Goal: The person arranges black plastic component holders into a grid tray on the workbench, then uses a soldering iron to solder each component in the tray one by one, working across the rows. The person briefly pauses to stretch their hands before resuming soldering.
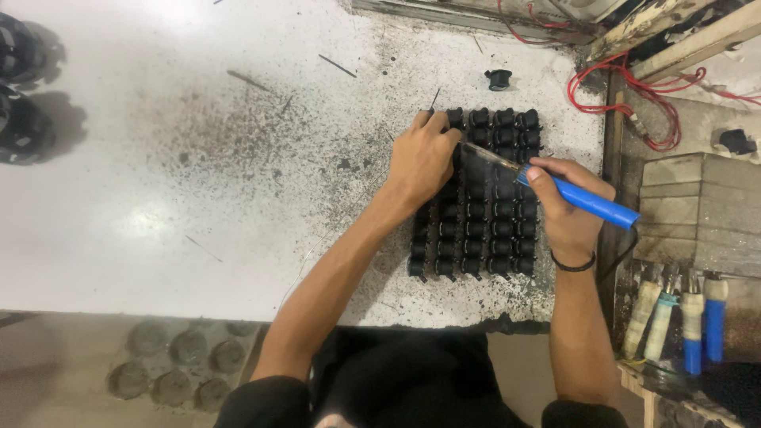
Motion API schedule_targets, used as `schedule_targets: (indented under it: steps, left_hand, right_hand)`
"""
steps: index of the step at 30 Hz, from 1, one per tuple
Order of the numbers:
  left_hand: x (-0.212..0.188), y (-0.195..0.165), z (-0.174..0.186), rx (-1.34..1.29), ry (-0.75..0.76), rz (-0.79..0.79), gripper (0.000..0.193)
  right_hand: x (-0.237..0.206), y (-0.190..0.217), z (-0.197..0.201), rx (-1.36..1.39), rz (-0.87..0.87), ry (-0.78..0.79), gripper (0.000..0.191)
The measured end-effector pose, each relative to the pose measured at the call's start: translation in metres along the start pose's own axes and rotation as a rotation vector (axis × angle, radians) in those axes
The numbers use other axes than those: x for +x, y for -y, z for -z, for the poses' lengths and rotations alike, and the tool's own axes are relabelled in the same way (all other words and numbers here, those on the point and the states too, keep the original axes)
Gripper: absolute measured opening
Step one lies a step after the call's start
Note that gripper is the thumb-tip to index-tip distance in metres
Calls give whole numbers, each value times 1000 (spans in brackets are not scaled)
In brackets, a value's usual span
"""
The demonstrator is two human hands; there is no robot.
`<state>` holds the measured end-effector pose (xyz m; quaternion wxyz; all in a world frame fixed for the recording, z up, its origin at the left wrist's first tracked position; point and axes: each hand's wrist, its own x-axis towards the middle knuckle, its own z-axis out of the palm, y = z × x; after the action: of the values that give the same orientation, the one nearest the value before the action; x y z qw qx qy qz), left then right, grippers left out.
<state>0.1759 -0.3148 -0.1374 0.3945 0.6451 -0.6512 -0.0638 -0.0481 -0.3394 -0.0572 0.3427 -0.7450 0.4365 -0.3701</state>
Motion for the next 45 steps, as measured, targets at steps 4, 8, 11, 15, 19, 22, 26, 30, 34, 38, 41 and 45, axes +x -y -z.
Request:
schedule_targets:
  steps: [4,8,11,15,19,22,26,30,34,38,41,45]
  left_hand:
    - [-2,-1,-3,12,24,-20,21]
    - [-2,-3,-7,8,-9,-44,22]
    - [-2,-6,-6,-27,-8,-30,20]
    - [-7,-9,3,-66,-57,-3,9]
    - [-12,-9,12,-50,-51,75,6]
    - [-14,-12,13,17,-12,50,14]
    - [-18,-19,11,36,37,58,21]
    - [-19,-20,10,35,55,50,15]
    - [-18,-17,9,19,71,32,18]
    - [-20,-16,7,22,111,5,16]
    - [-22,-17,5,3,70,-22,14]
    - [-25,-20,4,-14,54,-20,17]
  right_hand:
    - [-1,7,0,-11,-10,-4,16]
    - [-1,12,-2,-43,-33,-7,15]
    - [-1,10,0,-38,2,-4,15]
    - [-11,2,7,-2,-26,-82,18]
    - [-38,-8,4,110,0,-199,19]
    - [-51,-12,6,131,-12,-214,18]
    - [-50,-14,14,45,-32,-157,20]
    - [-41,-14,12,32,49,-103,20]
    - [-38,-11,7,27,17,-92,20]
    - [-35,-5,6,15,-18,-69,18]
    - [-32,3,4,-2,-24,-58,17]
    - [-31,16,4,-118,41,-12,18]
